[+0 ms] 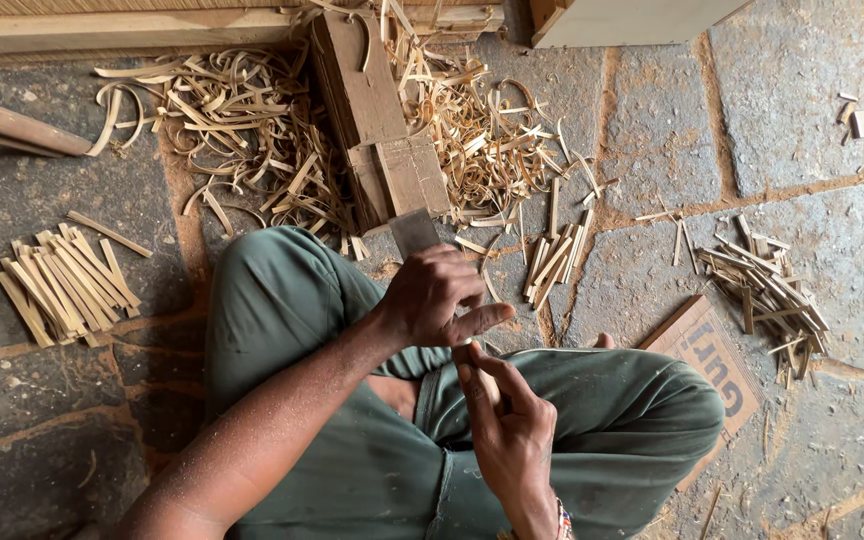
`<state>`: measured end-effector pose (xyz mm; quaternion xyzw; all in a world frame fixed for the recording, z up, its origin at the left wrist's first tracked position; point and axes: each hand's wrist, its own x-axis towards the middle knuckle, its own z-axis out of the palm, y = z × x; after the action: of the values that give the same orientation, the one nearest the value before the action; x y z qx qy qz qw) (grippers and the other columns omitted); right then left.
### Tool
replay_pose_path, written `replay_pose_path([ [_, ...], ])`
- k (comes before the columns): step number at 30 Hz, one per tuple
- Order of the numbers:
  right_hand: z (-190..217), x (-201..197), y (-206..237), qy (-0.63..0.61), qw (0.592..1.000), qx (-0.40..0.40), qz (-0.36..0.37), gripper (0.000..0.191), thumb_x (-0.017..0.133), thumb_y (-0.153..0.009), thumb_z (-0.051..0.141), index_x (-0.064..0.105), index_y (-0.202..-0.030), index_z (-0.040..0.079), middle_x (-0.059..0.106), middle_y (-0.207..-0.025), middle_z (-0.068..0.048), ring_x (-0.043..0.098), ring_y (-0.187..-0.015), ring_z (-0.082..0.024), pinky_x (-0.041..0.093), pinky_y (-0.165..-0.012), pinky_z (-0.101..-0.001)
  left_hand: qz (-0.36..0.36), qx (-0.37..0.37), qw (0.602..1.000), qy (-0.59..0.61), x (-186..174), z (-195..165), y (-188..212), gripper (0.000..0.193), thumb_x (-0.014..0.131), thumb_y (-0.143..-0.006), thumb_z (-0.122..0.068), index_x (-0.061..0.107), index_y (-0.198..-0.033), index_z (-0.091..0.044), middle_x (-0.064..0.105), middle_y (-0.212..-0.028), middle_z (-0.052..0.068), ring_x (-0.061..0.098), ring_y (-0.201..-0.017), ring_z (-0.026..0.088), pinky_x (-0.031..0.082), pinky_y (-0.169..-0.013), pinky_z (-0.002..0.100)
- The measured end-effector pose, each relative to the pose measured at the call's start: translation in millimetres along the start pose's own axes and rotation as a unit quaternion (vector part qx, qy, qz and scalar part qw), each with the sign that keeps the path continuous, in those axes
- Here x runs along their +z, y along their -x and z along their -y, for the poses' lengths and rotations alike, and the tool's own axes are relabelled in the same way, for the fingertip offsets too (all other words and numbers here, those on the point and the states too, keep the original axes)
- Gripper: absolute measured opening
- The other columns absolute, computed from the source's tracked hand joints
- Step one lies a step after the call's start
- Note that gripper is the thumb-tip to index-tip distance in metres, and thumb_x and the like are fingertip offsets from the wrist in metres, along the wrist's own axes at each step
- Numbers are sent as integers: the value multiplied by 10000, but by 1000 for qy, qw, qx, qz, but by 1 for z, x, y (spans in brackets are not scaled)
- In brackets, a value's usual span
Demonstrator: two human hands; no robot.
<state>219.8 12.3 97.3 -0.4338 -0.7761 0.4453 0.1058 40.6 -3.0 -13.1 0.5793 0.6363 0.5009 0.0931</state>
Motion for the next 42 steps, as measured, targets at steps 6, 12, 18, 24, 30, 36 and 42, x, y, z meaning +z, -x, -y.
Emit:
replay_pose_path([
  [6,5,-4,-5,31,999,6,26,174,697,-950,164,747,-1072,51,471,-466,10,382,-429,-28,279,-390,-267,101,-22,994,-44,1,6,-7,648,554,-892,-709,780,-982,-108,771,-1027,120,705,-1042,287,335,-1184,593],
  [12,-1,0,-14,6,999,-30,37,125,677,-976,138,703,-1017,22,446,-505,27,354,-465,-31,277,-399,-274,143,-47,985,-80,6,15,-9,601,649,-810,-534,733,-1186,-72,673,-1346,145,582,-1329,317,296,-1226,582],
  [18,-12,12,-30,37,996,-72,35,95,681,-982,130,679,-980,36,391,-483,11,326,-440,-37,251,-398,-281,130,-39,986,-93,8,37,-13,572,630,-810,-406,676,-1274,-75,591,-1478,134,487,-1436,312,273,-1231,590],
  [24,-28,26,-46,17,996,-77,31,88,687,-991,124,683,-1011,39,413,-492,-8,336,-456,-38,253,-398,-280,105,-7,986,-129,2,60,-21,667,618,-817,-434,635,-1363,-53,496,-1550,157,391,-1484,325,254,-1232,582],
  [30,-22,42,-67,30,990,-137,30,118,644,-1018,149,679,-1077,53,565,-587,-26,430,-426,-32,317,-393,-277,136,-32,974,-177,1,92,-34,674,517,-908,-577,584,-1413,-136,421,-1622,94,321,-1550,302,179,-1273,562],
  [36,-17,64,-81,35,994,-98,20,134,658,-1008,186,719,-1066,82,573,-487,-95,395,-383,-87,260,-388,-318,80,7,970,-228,-8,122,-44,788,325,-1012,-702,542,-1483,-108,361,-1650,140,259,-1569,334,142,-1268,581],
  [42,-23,59,-75,-133,988,-81,4,218,683,-985,209,728,-1167,98,695,-738,30,500,-499,-30,311,-399,-247,-225,-111,958,-138,-28,73,-18,485,452,-1088,-500,665,-1258,-99,664,-1351,152,589,-1308,296,518,-1083,500],
])
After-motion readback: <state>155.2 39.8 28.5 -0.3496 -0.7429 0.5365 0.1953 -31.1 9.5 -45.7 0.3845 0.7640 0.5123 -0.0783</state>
